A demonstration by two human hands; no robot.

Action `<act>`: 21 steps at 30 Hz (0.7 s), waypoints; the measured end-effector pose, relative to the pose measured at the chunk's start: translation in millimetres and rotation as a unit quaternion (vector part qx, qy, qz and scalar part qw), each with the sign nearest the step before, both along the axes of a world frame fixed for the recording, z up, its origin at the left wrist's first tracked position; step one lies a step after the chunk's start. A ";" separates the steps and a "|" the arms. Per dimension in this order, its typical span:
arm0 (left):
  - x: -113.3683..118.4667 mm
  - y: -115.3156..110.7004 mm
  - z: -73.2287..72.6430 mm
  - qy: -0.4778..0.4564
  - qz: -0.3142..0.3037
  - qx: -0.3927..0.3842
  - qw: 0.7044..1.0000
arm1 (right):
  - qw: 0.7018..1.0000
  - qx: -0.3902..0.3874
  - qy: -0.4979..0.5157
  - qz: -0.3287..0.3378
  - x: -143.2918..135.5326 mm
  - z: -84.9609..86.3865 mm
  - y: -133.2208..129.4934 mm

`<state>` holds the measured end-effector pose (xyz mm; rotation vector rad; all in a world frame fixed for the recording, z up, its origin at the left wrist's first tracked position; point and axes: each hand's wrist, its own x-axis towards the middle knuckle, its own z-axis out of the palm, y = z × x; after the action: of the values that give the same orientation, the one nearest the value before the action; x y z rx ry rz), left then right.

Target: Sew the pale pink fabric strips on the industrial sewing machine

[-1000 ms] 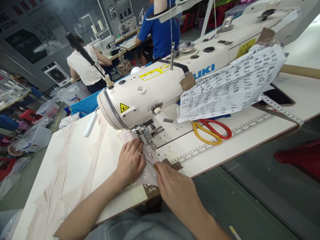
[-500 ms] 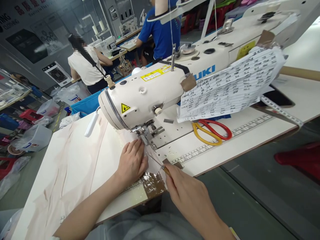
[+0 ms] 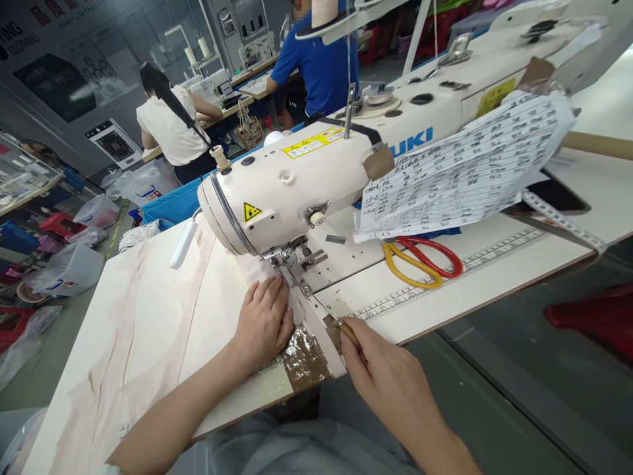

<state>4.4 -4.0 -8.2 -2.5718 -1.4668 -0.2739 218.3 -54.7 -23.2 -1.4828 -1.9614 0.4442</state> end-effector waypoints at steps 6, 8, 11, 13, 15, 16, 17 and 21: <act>-1.5 -1.0 2.6 0.016 -0.007 -0.014 1.000 | 1.000 0.010 -0.003 0.002 -0.9 1.5 0.8; -1.2 -1.2 3.8 0.015 -0.009 -0.012 1.000 | 1.000 0.008 -0.005 0.005 -0.7 1.9 0.8; 0.1 -2.1 4.6 0.006 -0.012 -0.008 1.000 | 1.000 0.009 -0.013 0.003 -0.4 0.5 0.7; 0.8 -2.7 4.2 -0.003 -0.011 -0.005 1.000 | 1.000 0.009 -0.017 0.000 -0.3 -1.2 0.7; 1.0 -3.1 3.6 -0.008 -0.012 -0.003 1.000 | 1.000 0.008 -0.018 -0.003 -0.4 -2.4 0.9; 0.8 -3.2 3.2 -0.009 -0.013 -0.002 1.000 | 1.000 0.008 -0.016 -0.005 -0.5 -2.4 1.1; 0.6 -3.2 2.9 -0.010 -0.015 -0.002 1.000 | 1.000 0.005 -0.013 -0.006 -0.6 -2.1 1.2; -0.9 -2.4 1.8 -0.007 -0.016 -0.002 1.000 | 1.000 -0.022 0.011 0.001 -1.6 2.2 1.0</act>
<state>3.4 -6.4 -6.4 -2.6042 -1.4324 -0.2952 216.7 -53.7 -21.0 -1.4977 -1.9481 0.5061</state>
